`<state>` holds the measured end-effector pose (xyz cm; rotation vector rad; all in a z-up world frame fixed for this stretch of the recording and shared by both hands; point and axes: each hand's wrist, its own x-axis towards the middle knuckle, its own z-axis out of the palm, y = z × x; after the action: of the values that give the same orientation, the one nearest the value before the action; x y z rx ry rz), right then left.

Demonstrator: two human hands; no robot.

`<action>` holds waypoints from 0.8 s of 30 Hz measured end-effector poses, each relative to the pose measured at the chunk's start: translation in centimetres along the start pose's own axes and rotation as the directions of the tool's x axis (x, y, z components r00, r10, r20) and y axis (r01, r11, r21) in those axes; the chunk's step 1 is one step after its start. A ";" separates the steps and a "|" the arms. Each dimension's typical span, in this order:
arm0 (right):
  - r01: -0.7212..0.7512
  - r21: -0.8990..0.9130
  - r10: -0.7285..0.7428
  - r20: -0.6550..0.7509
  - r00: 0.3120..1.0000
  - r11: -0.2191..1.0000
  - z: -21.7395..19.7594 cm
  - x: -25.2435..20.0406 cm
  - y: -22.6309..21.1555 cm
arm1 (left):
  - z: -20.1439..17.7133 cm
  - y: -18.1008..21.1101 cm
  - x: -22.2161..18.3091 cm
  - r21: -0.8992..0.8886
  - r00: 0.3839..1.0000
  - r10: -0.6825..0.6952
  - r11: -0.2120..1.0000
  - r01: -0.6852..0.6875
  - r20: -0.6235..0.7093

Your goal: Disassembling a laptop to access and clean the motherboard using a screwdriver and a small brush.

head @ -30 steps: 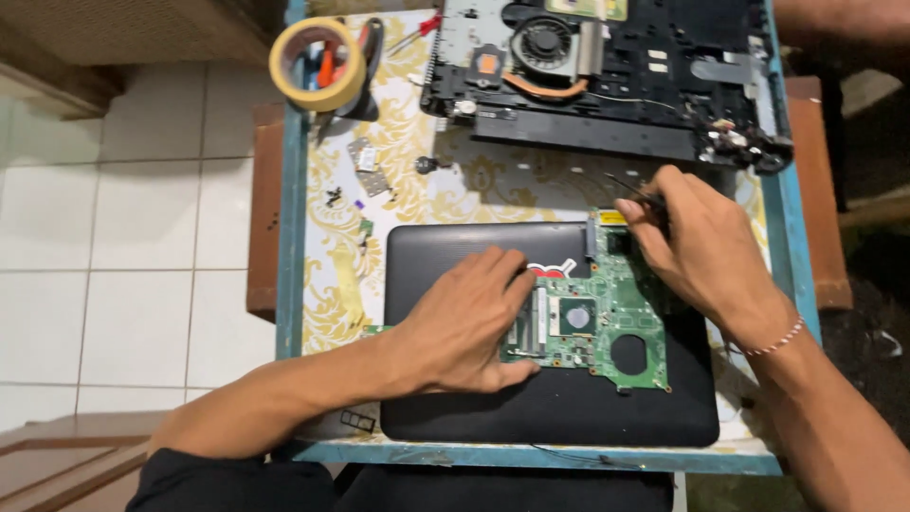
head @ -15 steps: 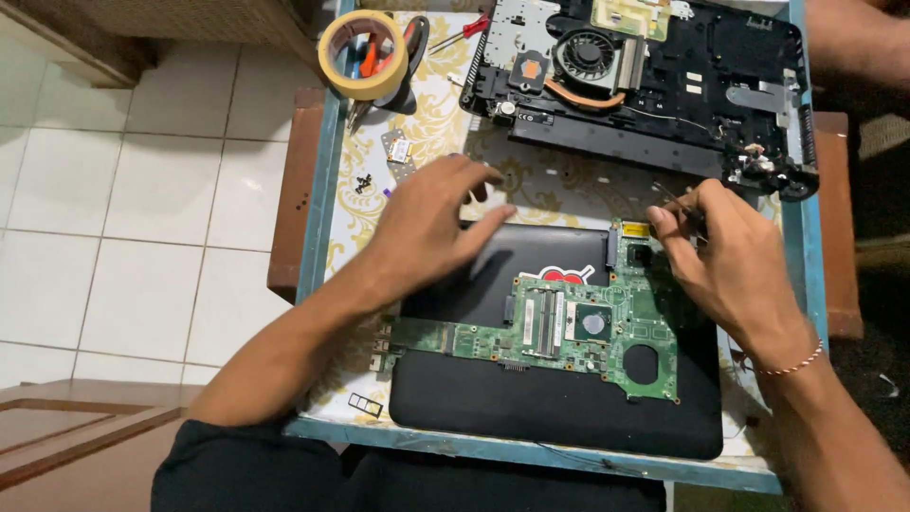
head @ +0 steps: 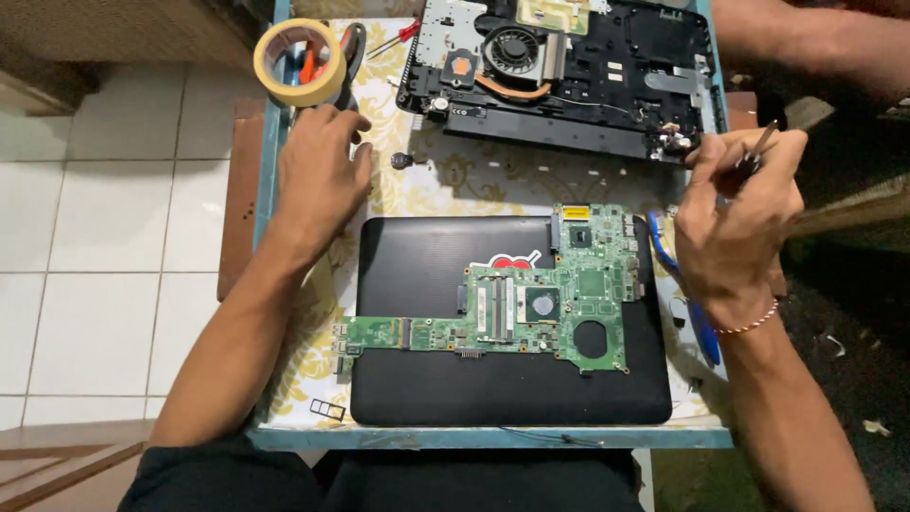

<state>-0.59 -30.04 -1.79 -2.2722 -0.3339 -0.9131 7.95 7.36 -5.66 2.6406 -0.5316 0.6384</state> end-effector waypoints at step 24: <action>-0.098 0.024 0.095 0.094 0.991 0.995 -0.3 -0.8 3.2 | -0.3 -2.6 0.5 0.015 0.991 -0.132 0.991 0.132 -0.008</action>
<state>0.13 -32.65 -3.68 -2.2880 -0.2737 -0.7504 9.44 9.60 -5.85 2.6608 -0.3478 0.6127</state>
